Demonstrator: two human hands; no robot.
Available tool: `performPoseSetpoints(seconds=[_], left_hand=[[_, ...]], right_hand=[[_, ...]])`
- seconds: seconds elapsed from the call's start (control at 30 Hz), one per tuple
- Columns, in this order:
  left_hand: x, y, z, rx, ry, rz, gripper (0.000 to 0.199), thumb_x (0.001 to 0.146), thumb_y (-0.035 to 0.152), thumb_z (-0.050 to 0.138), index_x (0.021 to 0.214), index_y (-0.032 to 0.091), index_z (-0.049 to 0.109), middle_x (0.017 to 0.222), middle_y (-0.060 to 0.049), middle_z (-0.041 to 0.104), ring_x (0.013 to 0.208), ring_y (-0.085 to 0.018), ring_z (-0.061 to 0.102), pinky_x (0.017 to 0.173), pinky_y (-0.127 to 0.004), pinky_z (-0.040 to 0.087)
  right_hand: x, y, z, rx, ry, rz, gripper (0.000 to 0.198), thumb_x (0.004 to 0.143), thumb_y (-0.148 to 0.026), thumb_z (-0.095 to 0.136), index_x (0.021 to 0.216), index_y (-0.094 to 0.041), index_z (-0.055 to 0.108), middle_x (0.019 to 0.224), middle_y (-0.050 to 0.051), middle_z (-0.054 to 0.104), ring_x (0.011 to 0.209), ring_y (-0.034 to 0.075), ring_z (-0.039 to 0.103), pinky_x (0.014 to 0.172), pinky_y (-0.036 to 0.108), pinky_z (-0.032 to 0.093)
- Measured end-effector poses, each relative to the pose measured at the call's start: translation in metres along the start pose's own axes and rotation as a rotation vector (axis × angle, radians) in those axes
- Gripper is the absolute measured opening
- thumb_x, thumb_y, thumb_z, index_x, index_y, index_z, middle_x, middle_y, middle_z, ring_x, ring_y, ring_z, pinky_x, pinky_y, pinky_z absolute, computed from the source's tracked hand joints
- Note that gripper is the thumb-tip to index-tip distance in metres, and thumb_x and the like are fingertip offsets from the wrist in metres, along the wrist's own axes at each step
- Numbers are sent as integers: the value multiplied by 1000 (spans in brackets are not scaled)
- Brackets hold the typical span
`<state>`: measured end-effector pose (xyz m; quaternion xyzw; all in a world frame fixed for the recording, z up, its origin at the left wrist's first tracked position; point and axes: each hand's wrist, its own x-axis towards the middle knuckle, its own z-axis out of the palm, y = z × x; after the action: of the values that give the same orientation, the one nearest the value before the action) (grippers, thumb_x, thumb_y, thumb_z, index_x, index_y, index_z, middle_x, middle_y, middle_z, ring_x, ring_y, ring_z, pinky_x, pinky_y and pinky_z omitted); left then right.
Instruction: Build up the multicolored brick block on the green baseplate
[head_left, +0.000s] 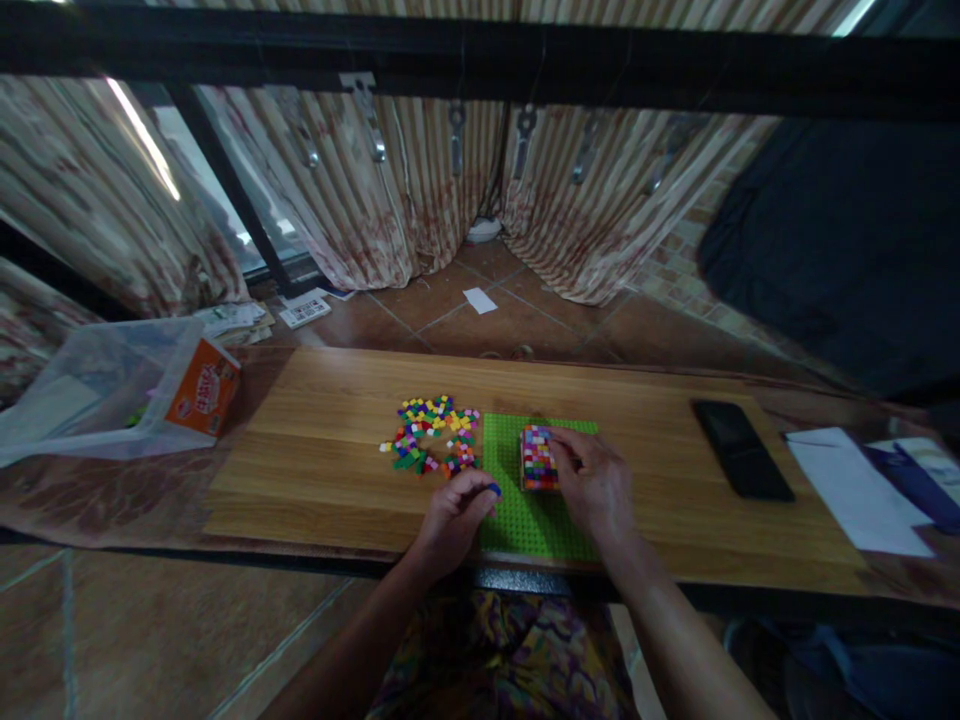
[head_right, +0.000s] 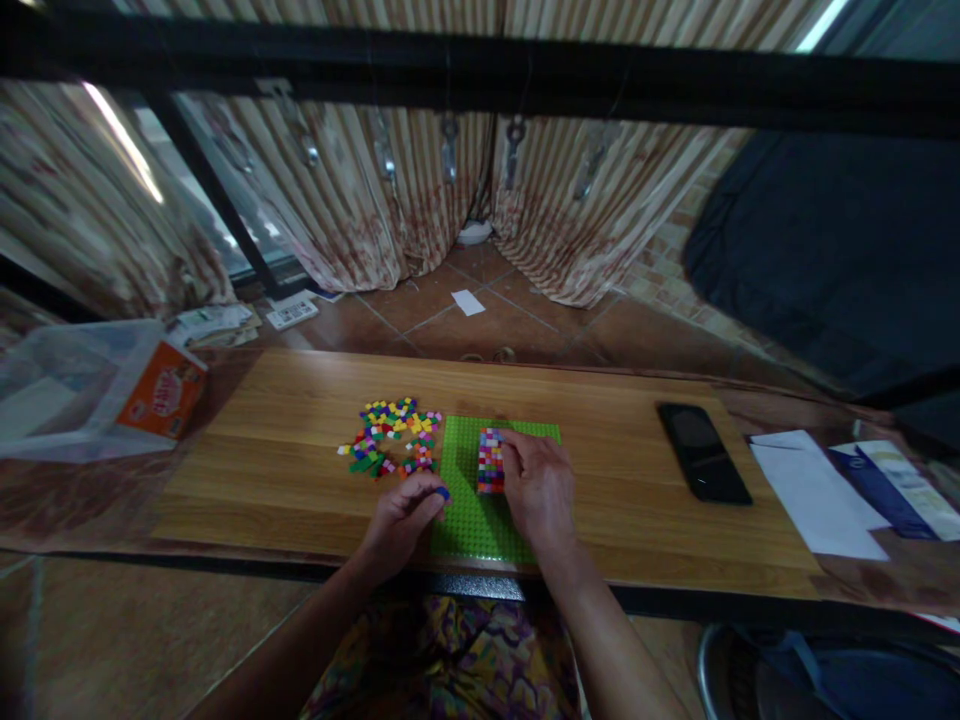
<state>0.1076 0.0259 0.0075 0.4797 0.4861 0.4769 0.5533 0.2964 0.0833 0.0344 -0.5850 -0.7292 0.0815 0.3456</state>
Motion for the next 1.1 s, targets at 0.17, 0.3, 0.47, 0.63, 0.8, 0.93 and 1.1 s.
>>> performPoseSetpoints(seconds=[0.17,0.3,0.47,0.63,0.8,0.93,1.1], left_hand=[[0,-1,0,-12,-7,6,14,83,30,58,80,17,61,67,2,54,64,-11,50,64,-24,40],[-1,0,0,-26,-1,5,13,83,30,58,80,17,61,66,2,53,63,-11,49,64,-24,40],[-1,2,1,-39,-4,3,14,84,30,58,80,17,60,67,2,53,63,-11,48,64,-23,39],[-1,0,0,-32,-13,-8,14,84,31,58,82,17,60,67,2,53,63,-11,49,63,-23,39],[-1,1,0,-25,-16,-6,15,84,31,58,81,17,59,68,3,53,64,-11,49,63,-22,39],[-1,-2,0,-26,-10,6,14,85,30,57,83,16,60,67,3,53,63,-10,49,63,-22,39],[0,-8,-1,-27,11,24,15,85,30,56,84,16,61,69,2,56,63,-10,51,63,-22,40]], right_hand=[[6,1,2,4,81,4,27,91,-36,49,98,-19,68,97,10,70,92,25,59,86,42,44],[12,3,11,17,53,29,32,90,-39,50,106,-17,67,107,13,66,101,27,56,91,45,42],[14,6,19,58,-28,83,31,90,-40,50,101,-18,68,102,12,67,96,27,57,88,44,43],[15,7,18,80,-84,116,30,90,-42,50,97,-21,70,96,9,70,89,25,58,84,41,43],[16,6,19,93,-105,133,31,89,-43,49,94,-22,71,97,8,71,90,24,58,87,40,42],[16,8,21,108,-105,128,31,89,-43,49,95,-22,72,96,7,71,91,23,59,89,41,42],[13,2,13,102,-9,60,31,91,-41,48,100,-21,70,100,9,70,94,23,59,89,41,43]])
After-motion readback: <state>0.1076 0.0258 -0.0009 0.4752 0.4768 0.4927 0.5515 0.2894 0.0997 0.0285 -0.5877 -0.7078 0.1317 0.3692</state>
